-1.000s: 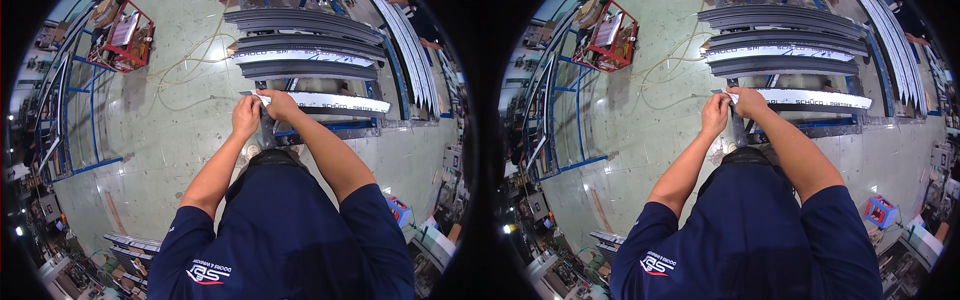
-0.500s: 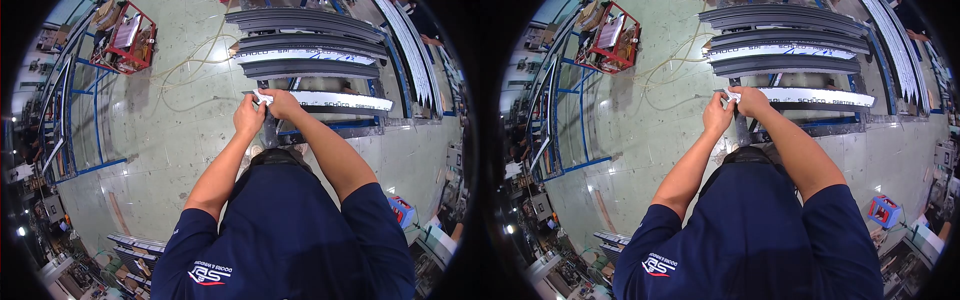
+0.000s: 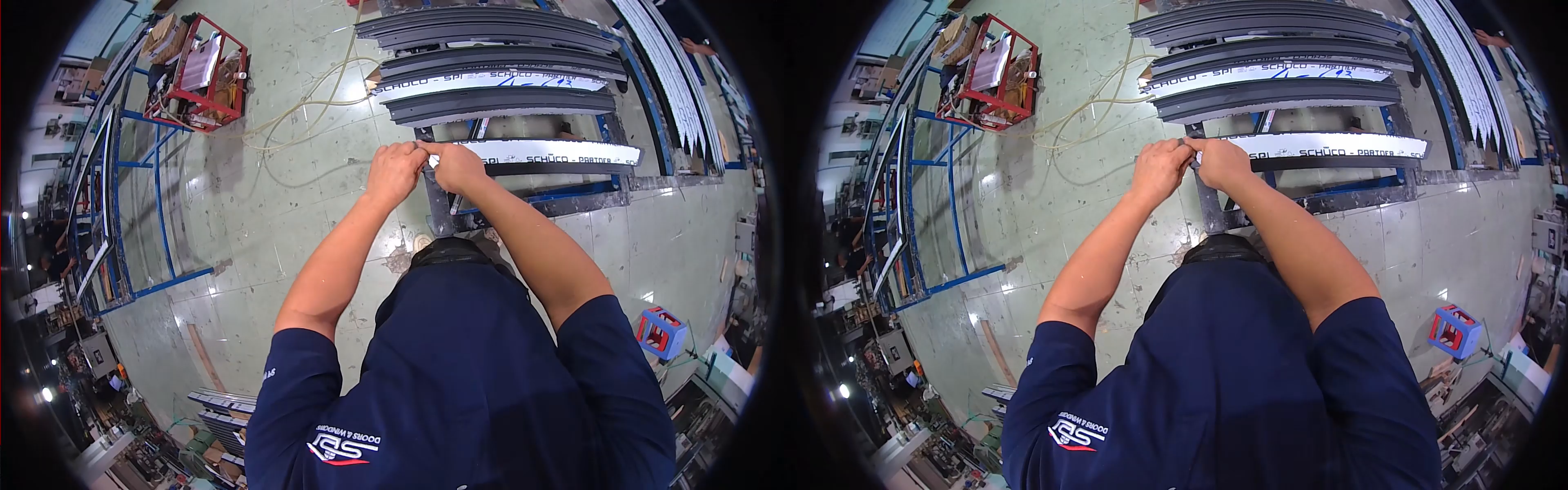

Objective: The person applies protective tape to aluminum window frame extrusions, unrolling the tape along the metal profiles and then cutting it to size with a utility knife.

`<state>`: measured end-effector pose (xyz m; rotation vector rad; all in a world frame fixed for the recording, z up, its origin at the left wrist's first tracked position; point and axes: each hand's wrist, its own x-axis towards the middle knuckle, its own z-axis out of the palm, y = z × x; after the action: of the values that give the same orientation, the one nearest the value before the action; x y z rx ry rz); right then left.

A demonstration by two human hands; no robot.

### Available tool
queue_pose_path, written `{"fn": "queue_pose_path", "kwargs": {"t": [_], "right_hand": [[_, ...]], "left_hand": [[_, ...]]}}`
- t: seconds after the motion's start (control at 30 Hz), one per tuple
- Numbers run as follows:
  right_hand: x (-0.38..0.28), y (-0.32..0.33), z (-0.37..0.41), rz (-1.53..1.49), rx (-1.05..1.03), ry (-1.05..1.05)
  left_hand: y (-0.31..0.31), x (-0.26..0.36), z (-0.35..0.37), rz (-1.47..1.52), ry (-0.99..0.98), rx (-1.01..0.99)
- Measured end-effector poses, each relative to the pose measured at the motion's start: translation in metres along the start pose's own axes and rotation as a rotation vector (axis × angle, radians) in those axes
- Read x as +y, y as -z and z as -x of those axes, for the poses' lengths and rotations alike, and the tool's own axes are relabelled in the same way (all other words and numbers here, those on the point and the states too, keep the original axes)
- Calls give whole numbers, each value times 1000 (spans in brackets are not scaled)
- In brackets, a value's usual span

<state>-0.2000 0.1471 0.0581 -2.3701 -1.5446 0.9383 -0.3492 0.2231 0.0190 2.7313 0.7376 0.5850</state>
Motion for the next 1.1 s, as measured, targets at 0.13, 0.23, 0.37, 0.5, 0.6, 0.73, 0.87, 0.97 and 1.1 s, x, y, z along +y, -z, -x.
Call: {"fn": "queue_pose_path", "kwargs": {"t": [0.13,0.23,0.37,0.5,0.6,0.73,0.87,0.97,1.1], "right_hand": [[5,-4,-1,-80,24,-23],[10,-6,-1,-114,66,-12],[8,-3,-1,-138,43,-42],[5,-10,1,-147,99,-98],[1,-19,7,-235,162,-183],[5,-27,13,-322,265,-189],[17,-45,13,-391,262,-247],[19,-52,18,-469,290,-225],[20,-53,17,-496,289,-213]], "left_hand": [[8,-5,-15,-97,-151,-140],[13,-8,-23,-116,-234,-212],[13,-15,-30,-159,-365,-221],[11,-20,-34,-116,-364,-252],[11,-21,-39,-70,-342,-303],[15,-19,-49,-47,-315,-392],[17,-18,-58,-30,-300,-483],[17,-18,-64,-28,-284,-531],[13,-20,-71,-33,-295,-603]]}}
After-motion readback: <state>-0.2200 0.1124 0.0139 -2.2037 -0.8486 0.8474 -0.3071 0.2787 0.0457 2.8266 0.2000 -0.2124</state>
